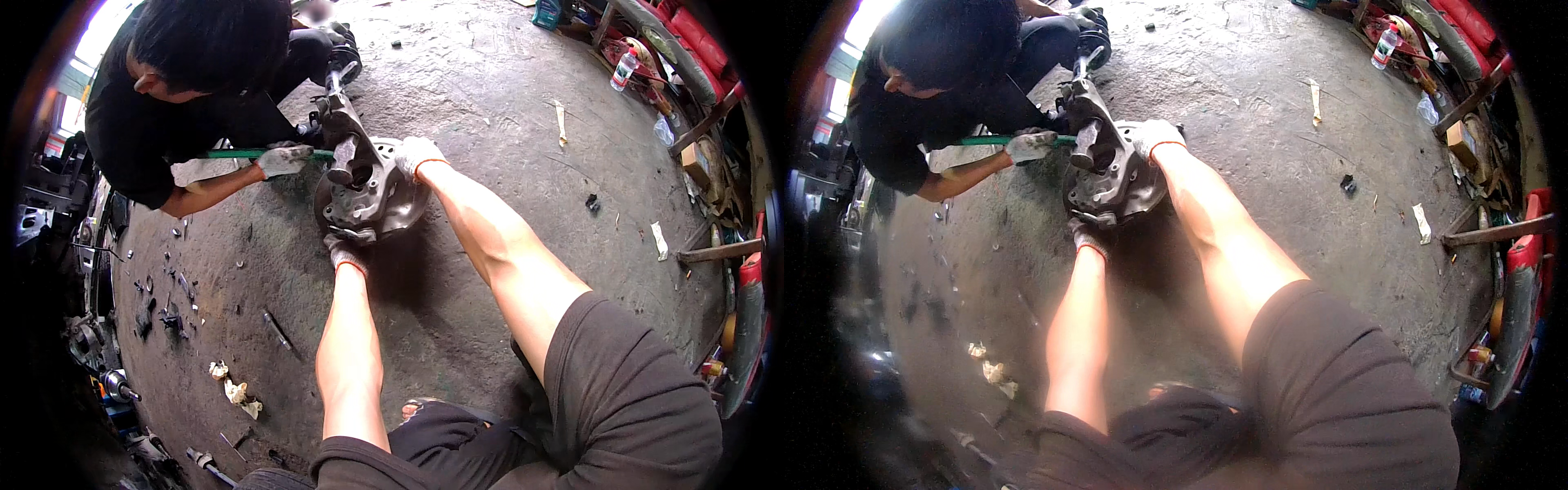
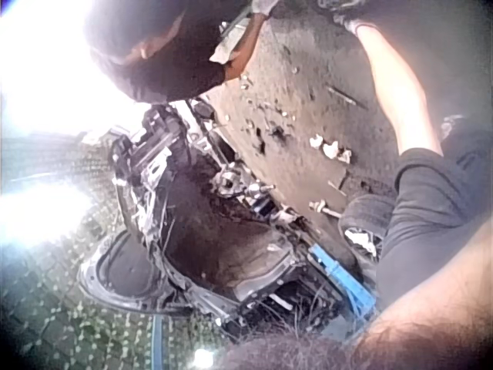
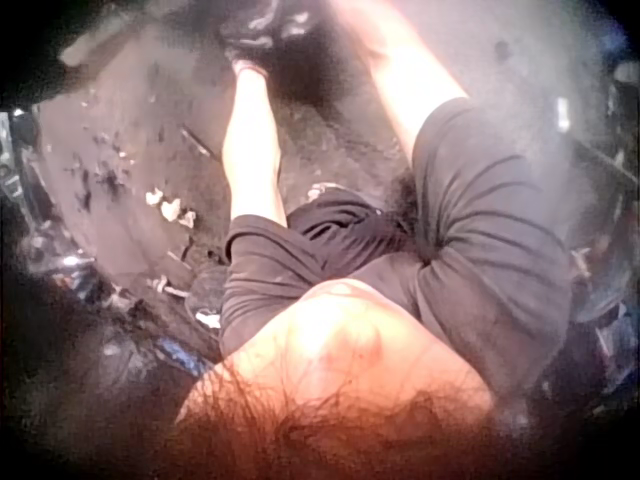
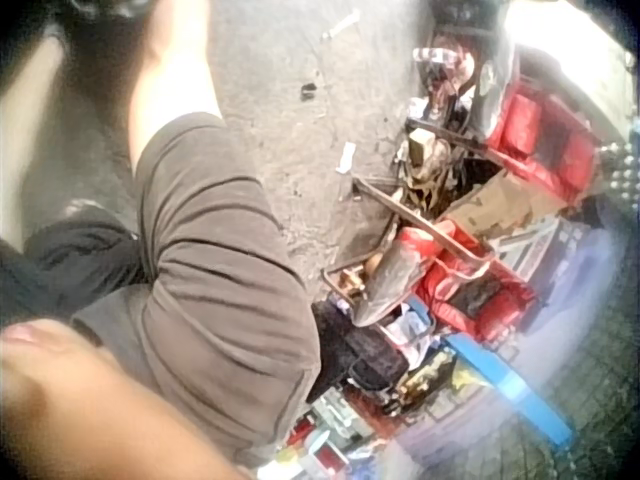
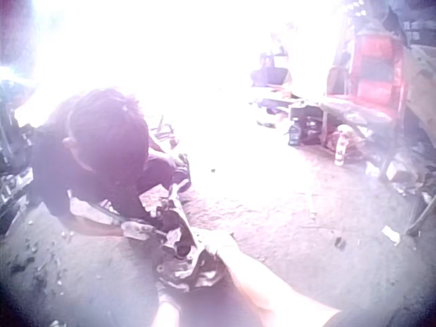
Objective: The person works on a car suspension assembly, specifically a strut and brake disc. They use a hammer to strike the assembly and a cloth to wipe the brake disc. Another person assists by holding the assembly and using a tool.
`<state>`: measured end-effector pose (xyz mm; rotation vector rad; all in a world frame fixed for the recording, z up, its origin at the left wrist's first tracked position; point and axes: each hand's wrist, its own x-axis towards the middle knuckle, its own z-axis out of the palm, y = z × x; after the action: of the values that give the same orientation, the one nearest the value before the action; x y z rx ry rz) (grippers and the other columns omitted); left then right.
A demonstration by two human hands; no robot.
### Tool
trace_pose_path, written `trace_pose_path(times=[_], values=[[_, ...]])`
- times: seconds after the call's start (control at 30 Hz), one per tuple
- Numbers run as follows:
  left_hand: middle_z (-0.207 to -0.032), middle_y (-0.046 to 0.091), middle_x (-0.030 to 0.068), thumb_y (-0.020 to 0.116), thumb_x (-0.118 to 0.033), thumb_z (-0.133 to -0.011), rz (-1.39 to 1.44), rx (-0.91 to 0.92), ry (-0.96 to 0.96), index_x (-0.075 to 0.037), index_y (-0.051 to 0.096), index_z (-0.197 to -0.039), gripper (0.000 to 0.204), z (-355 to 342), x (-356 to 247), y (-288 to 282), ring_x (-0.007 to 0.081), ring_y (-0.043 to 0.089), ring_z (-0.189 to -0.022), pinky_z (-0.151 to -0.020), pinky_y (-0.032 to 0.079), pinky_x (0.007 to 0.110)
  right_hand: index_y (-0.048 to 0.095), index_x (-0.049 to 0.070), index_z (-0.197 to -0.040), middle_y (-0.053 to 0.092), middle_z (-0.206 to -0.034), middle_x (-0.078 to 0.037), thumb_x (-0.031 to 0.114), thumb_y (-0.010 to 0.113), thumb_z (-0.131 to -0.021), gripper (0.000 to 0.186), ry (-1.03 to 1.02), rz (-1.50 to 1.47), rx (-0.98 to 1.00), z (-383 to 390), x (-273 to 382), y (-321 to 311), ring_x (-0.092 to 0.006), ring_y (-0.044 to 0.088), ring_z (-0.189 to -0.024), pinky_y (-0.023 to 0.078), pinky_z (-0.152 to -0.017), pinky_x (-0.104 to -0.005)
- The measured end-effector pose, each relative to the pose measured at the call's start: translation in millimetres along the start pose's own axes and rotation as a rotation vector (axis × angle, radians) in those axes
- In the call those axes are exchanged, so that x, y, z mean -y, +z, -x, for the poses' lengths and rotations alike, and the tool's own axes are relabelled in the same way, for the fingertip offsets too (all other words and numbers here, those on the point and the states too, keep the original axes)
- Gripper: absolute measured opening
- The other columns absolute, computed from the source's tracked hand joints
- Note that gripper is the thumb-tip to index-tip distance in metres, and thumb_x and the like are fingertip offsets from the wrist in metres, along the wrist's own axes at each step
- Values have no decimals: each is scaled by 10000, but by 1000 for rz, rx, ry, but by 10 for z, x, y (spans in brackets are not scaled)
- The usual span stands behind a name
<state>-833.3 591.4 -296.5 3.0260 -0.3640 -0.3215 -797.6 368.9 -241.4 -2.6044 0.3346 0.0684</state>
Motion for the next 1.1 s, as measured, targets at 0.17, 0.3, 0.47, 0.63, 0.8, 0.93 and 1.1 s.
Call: trace_pose_path(times=[0.17, 0.3, 0.47, 0.63, 0.8, 0.93, 1.1], values=[[-1463, 337, 71, 360, -323, -911, 128, -91, -5, -90, 295, -1428, 571, 180, -20, -152, 236, 311, -1339, -1115, 219, 358, 686, 11, -946, 636, -984, -239, 223, 446, -836, 338, 73, -98, 61, 6, 101, 15, -374, 616, -958, 483, -846, -421], [-1454, 355, 69, 366, -308, -905, 53, -126, 98, -79, 302, -1423, 570, -141, 512, 281, 230, 325, -1332, -1111, 248, 339, 682, 9, -954, 631, -998, -243, 239, 445, -837, 351, -37, -19, -8, -40, 279, 66, -369, 611, -976, 474, -859, -421], [-1453, 359, 77, 373, -362, -900, -208, 84, 43, -86, 328, -1414, 585, 62, 50, -40, 228, 347, -1325, -1092, 275, 349, 680, 6, -963, 635, -1002, -238, 240, 430, -843, 363, 91, -95, 15, 33, 78, 26, -367, 608, -986, 463, -881, -415], [-1423, 415, 48, 442, -444, -866, 346, -97, -20, -111, 401, -1377, 612, 18, 175, 129, 204, 433, -1263, -1015, 337, 330, 674, 0, -975, 632, -1002, -246, 251, 432, -833, 377, 73, -104, 40, 50, 147, -54, -363, 608, -993, 460, -883, -412], [-1399, 428, 24, 487, -445, -862, 87, -144, -84, -118, 353, -1402, 646, -99, 431, 373, 178, 441, -1235, -1033, 327, 305, 667, -11, -980, 628, -997, -255, 259, 438, -824, 387, 65, -103, 92, 154, 331, -99, -358, 609, -994, 462, -881, -407], [-1476, 308, 68, 348, -419, -916, -2, -7, -1, -95, 279, -1435, 616, -164, 310, 339, 210, 312, -1338, -1101, 245, 327, 670, -10, -977, 624, -993, -263, 261, 438, -821, 389, 98, -146, 16, 42, 146, -44, -365, 609, -989, 462, -879, -412], [-1436, 371, 19, 350, -429, -918, -362, 108, 67, -124, 337, -1405, 574, -35, 145, 150, 218, 374, -1281, -1073, 263, 368, 671, -9, -975, 627, -988, -261, 255, 434, -826, 385, 100, -128, 0, 36, 90, 19, -362, 617, -973, 467, -869, -412]])
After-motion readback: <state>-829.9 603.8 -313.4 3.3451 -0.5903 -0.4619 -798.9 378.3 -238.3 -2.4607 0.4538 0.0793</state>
